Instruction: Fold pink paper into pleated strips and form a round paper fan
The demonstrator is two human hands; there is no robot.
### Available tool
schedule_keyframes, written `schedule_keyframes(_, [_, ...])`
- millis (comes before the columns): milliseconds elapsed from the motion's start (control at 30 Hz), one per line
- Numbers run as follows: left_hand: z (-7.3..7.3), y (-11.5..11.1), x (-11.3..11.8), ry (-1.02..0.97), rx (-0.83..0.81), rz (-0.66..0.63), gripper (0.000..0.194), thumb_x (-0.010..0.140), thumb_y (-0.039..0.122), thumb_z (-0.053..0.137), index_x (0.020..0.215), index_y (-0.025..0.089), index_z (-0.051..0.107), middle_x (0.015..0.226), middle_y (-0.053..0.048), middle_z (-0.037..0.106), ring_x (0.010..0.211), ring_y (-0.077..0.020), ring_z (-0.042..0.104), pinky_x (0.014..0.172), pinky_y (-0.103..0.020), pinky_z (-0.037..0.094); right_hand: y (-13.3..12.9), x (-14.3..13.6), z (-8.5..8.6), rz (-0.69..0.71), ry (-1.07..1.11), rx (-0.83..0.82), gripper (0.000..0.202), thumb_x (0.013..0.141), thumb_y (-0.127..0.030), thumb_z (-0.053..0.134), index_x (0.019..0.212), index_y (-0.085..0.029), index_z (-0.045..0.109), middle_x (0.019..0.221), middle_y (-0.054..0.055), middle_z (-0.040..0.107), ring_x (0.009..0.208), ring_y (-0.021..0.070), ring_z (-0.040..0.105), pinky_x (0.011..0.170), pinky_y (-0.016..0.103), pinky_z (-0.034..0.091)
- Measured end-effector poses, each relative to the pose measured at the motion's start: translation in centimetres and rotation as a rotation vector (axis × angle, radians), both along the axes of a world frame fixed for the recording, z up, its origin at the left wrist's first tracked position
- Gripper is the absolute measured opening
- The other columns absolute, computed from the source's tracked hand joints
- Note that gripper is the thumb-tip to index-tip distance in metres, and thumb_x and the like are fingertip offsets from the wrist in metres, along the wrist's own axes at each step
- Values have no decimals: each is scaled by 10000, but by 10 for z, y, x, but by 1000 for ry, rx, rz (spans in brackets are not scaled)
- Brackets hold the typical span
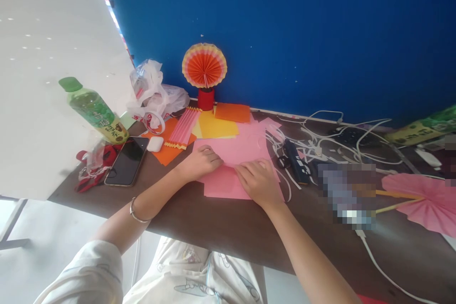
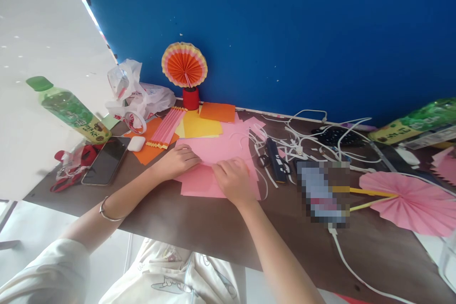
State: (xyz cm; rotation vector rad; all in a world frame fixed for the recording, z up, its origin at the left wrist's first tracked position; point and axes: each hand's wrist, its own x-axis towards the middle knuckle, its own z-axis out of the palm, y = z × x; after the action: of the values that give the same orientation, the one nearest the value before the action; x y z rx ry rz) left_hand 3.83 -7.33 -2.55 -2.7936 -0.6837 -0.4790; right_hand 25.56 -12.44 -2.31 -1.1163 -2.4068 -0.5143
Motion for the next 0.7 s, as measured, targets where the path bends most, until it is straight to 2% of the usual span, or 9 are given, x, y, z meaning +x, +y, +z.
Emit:
schedule_keyframes(133, [-1,-1,1,4,-58,15,217,876,93,405,877,153,613,777,-69,653,748,-156,585,799,-330,400,0,0,-2,12,15,-13,159,850,-148,466,830,-197,616,736,26,624,686,147,495,779,325,317])
schedule_keyframes(300, [-2,-2,0,27,-16,28,219,862,66,407,897,146,607,765,-68,648,728,-155,585,786,-327,398,0,-1,-3,14,24,-19,166,849,-139,463,835,-191,620,744,31,632,696,147,507,782,324,320])
schedule_keyframes(500, [1,-5,3,35,103,6,331,837,17,410,1112,156,532,793,-41,655,673,-132,575,779,-326,386,1,1,-4,21,58,-6,173,852,-136,465,877,-180,631,759,35,641,712,140,522,797,317,324])
schedule_keyframes(700, [3,-5,4,64,118,26,285,824,-10,392,968,149,580,734,-22,647,616,-113,556,768,-321,356,2,2,-5,56,41,-3,161,835,-122,489,884,-182,631,788,31,649,720,143,515,803,326,319])
